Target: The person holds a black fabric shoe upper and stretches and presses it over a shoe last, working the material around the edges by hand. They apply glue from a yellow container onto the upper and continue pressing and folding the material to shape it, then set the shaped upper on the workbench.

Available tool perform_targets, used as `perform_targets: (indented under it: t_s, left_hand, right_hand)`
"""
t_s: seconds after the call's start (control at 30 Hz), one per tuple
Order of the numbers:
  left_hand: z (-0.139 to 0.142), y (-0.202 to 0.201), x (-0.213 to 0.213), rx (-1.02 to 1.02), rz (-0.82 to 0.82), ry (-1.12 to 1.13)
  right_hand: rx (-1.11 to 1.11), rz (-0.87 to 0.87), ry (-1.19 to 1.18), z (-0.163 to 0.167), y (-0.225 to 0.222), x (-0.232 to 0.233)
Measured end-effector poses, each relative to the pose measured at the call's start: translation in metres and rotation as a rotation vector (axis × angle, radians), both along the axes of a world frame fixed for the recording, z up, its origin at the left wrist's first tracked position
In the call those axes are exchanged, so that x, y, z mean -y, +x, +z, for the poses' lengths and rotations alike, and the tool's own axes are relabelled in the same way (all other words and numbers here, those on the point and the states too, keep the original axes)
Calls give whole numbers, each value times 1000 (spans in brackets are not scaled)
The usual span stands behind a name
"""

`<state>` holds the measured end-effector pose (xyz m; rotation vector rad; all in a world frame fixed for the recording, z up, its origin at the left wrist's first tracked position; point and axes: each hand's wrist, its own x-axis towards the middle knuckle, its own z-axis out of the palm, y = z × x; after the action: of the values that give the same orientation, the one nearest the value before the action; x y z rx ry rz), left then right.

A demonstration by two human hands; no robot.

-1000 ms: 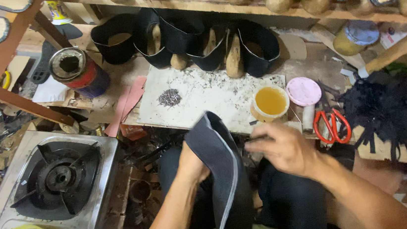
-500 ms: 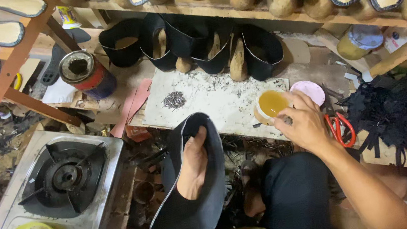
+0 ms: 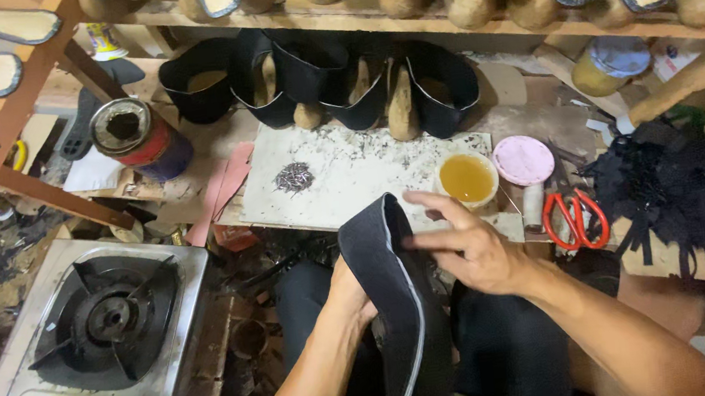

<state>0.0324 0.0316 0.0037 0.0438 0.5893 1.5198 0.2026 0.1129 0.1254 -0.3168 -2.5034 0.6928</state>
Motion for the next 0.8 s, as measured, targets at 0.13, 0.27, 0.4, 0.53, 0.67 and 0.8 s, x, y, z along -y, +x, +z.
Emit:
perform_targets:
  t_s: [0.13, 0.27, 0.4, 0.53, 0.67, 0.8]
  left_hand:
    - [-3, -1, 1, -44, 38, -15]
    - [2, -5, 2, -55, 77, 19]
    - [12, -30, 6, -155, 137, -7]
    - [19, -47, 7, -42, 194, -23]
    - [11, -47, 13, -74, 165, -22]
    - [-7, -45, 15, -33, 148, 16]
  right_hand:
    - [-53, 15, 65, -8, 7, 0]
    - [-6, 34, 90, -15, 12, -3]
    - [-9, -93, 150, -20, 23, -17]
    - [171, -417, 114, -21, 35, -44]
    - [298, -529, 263, -30, 39, -59]
    - [240, -530, 276, -41, 48, -60]
